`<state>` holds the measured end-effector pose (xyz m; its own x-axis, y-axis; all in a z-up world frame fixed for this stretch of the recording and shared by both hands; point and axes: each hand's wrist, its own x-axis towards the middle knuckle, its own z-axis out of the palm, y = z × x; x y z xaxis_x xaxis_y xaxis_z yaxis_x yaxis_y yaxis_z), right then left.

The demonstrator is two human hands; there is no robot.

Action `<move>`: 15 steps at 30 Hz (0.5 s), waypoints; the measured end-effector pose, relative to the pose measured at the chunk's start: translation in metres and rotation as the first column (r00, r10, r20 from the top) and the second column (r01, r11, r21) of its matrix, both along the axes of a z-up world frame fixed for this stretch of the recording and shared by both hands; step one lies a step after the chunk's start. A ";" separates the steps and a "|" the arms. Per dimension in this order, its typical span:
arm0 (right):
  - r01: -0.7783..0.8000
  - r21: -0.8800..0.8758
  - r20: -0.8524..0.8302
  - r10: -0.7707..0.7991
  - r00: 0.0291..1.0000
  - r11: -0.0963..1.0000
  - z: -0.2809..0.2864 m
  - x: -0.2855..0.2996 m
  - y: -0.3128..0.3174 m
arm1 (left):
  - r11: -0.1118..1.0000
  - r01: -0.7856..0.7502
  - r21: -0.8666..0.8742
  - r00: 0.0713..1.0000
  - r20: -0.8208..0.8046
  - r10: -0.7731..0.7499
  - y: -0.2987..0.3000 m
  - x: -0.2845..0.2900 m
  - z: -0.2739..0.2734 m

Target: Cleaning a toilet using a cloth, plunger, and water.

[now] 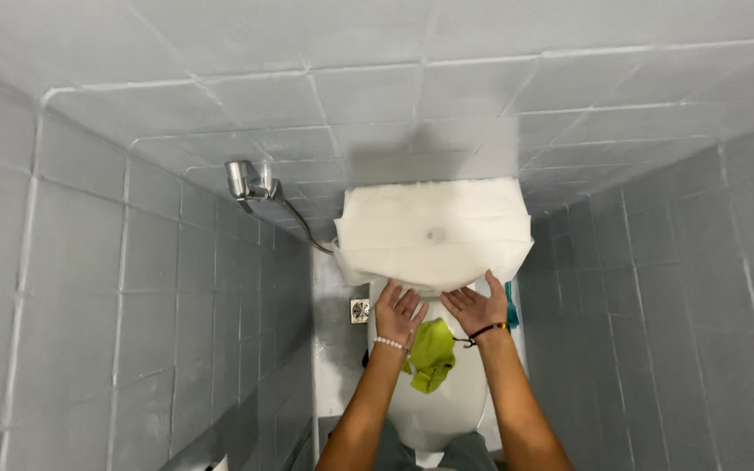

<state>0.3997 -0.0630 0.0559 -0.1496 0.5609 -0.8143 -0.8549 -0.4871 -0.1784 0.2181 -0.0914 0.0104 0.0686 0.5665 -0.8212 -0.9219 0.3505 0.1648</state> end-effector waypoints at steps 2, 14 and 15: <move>0.059 -0.098 0.071 -0.053 0.996 0.993 0.000 0.000 -0.002 | 1.000 -0.014 0.004 1.000 -0.015 0.014 -0.001 0.002 0.003; -0.368 -0.118 0.247 0.386 0.889 0.922 -0.142 0.065 -0.115 | 0.967 0.248 -0.060 0.949 -0.186 -0.255 -0.067 -0.032 -0.099; -0.370 -0.106 0.249 0.385 0.889 0.923 -0.149 0.070 -0.131 | 0.968 0.246 -0.049 0.949 -0.192 -0.251 -0.078 -0.035 -0.093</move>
<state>0.4698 -0.1939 -0.0926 -0.1205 0.4587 -0.8804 -0.5309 -0.7791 -0.3333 0.1826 -0.1695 -0.0829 0.0413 0.5320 -0.8458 -0.7558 0.5702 0.3218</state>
